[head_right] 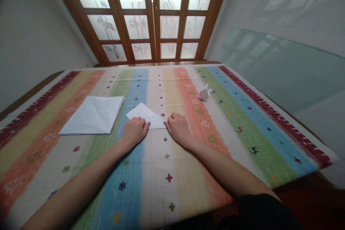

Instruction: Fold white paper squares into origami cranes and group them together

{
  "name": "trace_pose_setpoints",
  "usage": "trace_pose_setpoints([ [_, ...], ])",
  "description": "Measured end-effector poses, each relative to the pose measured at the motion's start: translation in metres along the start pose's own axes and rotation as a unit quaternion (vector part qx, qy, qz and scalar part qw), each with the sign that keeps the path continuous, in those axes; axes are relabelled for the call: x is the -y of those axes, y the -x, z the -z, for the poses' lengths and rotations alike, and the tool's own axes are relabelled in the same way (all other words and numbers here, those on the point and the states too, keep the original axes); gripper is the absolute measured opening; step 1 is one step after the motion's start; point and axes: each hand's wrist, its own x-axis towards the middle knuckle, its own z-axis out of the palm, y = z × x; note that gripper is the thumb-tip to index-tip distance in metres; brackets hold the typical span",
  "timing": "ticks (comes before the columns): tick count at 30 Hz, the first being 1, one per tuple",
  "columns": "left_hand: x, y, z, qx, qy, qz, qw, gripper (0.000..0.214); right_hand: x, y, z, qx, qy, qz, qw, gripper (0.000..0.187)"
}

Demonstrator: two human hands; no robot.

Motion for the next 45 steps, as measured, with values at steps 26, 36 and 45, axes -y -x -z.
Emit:
trace_pose_setpoints([
  [26,0.011,-0.008,-0.007,0.158,0.038,-0.189,0.968,0.072,-0.026,0.009,0.011,0.042,-0.036,0.005,0.998,0.018],
  [36,-0.005,-0.022,0.007,0.086,-0.079,-0.274,0.955,0.040,-0.046,0.007,0.004,-0.090,-0.196,-0.009,0.977,0.012],
  [45,-0.010,-0.031,0.024,-0.033,0.260,-0.094,0.960,0.033,-0.049,0.010,-0.003,-0.270,-0.170,0.065,0.946,0.070],
])
